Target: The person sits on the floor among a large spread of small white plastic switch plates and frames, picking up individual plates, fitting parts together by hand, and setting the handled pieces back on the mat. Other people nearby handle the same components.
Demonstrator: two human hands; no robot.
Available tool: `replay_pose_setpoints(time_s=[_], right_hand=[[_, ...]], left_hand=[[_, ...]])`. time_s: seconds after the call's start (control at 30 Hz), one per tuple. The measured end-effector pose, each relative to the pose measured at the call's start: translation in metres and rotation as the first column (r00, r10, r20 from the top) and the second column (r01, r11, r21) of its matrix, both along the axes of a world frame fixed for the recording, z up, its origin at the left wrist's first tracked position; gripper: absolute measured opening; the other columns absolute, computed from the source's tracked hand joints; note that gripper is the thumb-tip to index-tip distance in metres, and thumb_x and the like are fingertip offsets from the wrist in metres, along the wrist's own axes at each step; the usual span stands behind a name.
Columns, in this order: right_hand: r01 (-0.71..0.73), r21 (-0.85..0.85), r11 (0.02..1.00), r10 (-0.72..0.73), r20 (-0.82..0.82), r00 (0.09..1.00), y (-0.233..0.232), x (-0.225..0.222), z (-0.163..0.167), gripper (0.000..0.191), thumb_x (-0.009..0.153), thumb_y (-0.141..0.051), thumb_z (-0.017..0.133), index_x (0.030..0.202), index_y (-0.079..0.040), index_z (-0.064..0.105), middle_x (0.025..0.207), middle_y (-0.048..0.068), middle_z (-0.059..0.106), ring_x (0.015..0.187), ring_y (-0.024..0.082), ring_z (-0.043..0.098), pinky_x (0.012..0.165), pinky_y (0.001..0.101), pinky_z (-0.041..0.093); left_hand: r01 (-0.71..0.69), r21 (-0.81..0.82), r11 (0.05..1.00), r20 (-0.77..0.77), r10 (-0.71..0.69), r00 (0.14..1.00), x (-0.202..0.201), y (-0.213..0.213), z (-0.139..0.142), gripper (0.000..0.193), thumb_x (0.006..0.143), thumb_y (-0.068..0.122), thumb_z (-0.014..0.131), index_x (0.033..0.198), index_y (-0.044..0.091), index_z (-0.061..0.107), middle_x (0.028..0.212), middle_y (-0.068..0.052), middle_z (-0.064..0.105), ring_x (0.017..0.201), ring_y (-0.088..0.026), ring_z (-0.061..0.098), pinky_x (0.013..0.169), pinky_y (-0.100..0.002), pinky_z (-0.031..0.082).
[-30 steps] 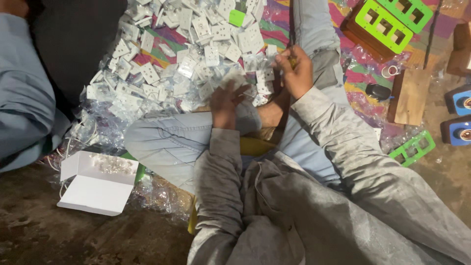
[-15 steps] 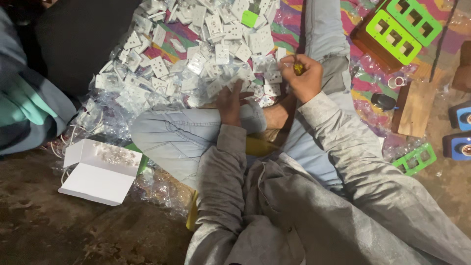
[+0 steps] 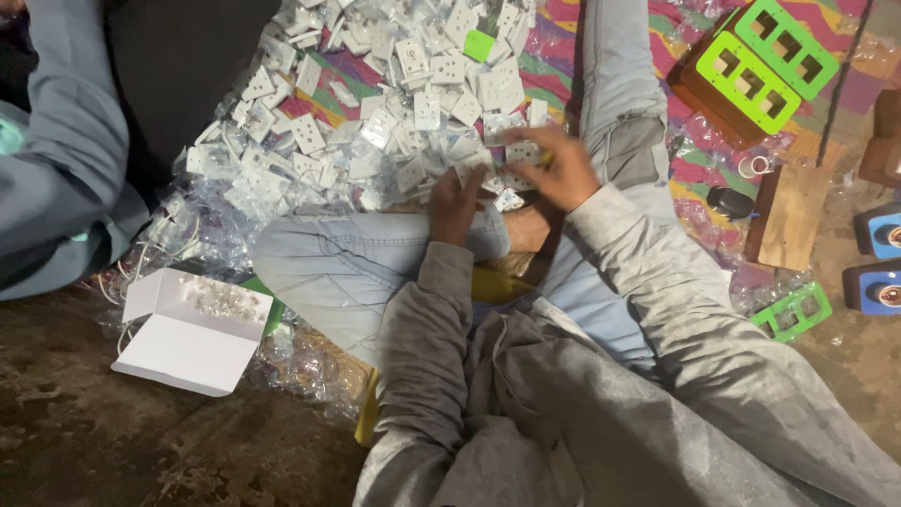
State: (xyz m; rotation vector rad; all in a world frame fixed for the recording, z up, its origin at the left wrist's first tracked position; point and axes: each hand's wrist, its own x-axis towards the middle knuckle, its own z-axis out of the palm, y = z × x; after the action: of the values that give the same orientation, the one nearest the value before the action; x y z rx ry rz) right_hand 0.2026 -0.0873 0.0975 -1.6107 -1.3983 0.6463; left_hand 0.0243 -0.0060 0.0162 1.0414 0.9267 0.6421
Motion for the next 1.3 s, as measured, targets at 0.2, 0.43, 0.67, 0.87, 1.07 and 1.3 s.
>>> replay_pose_setpoints(time_s=[0.2, 0.43, 0.67, 0.87, 1.07, 1.3], right_hand=[[-0.146, -0.164, 0.976, 0.172, 0.156, 0.973, 0.000, 0.000, -0.021, 0.038, 0.085, -0.020, 0.082, 0.116, -0.002, 0.069, 0.097, 0.013, 0.070, 0.092, 0.024, 0.067, 0.080, 0.0372, 0.053], [-0.154, -0.498, 0.853, -0.166, -0.540, 0.825, 0.015, 0.030, -0.067, 0.027, 0.091, -0.028, 0.076, 0.104, -0.004, 0.074, 0.071, -0.002, 0.052, 0.057, 0.006, 0.043, 0.049, 0.0236, 0.031], [-0.039, 0.116, 0.992, 0.088, -0.455, 0.886, 0.127, 0.165, 0.010, 0.025, 0.116, -0.025, 0.052, 0.095, -0.013, 0.059, 0.069, -0.005, 0.044, 0.058, 0.007, 0.039, 0.051, 0.0235, 0.028], [0.408, 0.066, 0.911, -0.160, -0.855, 0.494, 0.158, 0.181, 0.042, 0.022, 0.102, -0.016, 0.066, 0.085, -0.017, 0.052, 0.067, -0.004, 0.048, 0.054, 0.012, 0.044, 0.050, 0.0285, 0.033], [0.189, -0.306, 0.933, -0.269, -0.246, 0.931, 0.082, 0.098, -0.015, 0.026, 0.104, -0.032, 0.068, 0.104, -0.006, 0.074, 0.075, 0.002, 0.063, 0.057, 0.011, 0.053, 0.049, 0.0291, 0.040], [0.032, 0.301, 0.953, -0.213, 0.589, 0.780, 0.060, 0.072, -0.072, 0.053, 0.074, -0.022, 0.073, 0.122, 0.002, 0.071, 0.103, 0.027, 0.072, 0.088, 0.041, 0.070, 0.072, 0.0461, 0.058]], left_hand=[[0.091, 0.194, 0.977, -0.111, -0.070, 0.991, 0.001, -0.008, -0.009, 0.039, 0.098, 0.035, 0.065, 0.117, 0.002, 0.058, 0.092, -0.009, 0.068, 0.068, -0.015, 0.067, 0.052, -0.029, 0.054], [-0.090, 0.134, 0.987, -0.176, 0.114, 0.978, 0.004, 0.002, -0.020, 0.043, 0.104, 0.046, 0.056, 0.103, 0.002, 0.055, 0.083, -0.006, 0.065, 0.066, -0.015, 0.059, 0.058, -0.029, 0.049], [-0.309, -0.099, 0.946, -0.002, 0.311, 0.951, 0.000, 0.016, -0.025, 0.044, 0.106, 0.047, 0.047, 0.095, 0.005, 0.056, 0.079, -0.006, 0.066, 0.062, -0.014, 0.059, 0.052, -0.028, 0.049], [-0.301, -0.112, 0.947, 0.050, 0.308, 0.950, -0.002, 0.020, -0.037, 0.044, 0.107, 0.047, 0.044, 0.095, 0.006, 0.056, 0.080, -0.006, 0.066, 0.061, -0.013, 0.060, 0.052, -0.027, 0.048], [-0.401, -0.108, 0.910, 0.089, 0.410, 0.908, -0.006, 0.021, -0.022, 0.041, 0.108, 0.043, 0.045, 0.094, 0.006, 0.056, 0.076, -0.006, 0.066, 0.057, -0.013, 0.059, 0.051, -0.028, 0.045], [-0.348, -0.067, 0.935, 0.078, 0.352, 0.933, -0.010, 0.025, -0.069, 0.035, 0.105, 0.038, 0.049, 0.093, 0.006, 0.058, 0.078, -0.010, 0.066, 0.060, -0.020, 0.060, 0.053, -0.033, 0.046]])
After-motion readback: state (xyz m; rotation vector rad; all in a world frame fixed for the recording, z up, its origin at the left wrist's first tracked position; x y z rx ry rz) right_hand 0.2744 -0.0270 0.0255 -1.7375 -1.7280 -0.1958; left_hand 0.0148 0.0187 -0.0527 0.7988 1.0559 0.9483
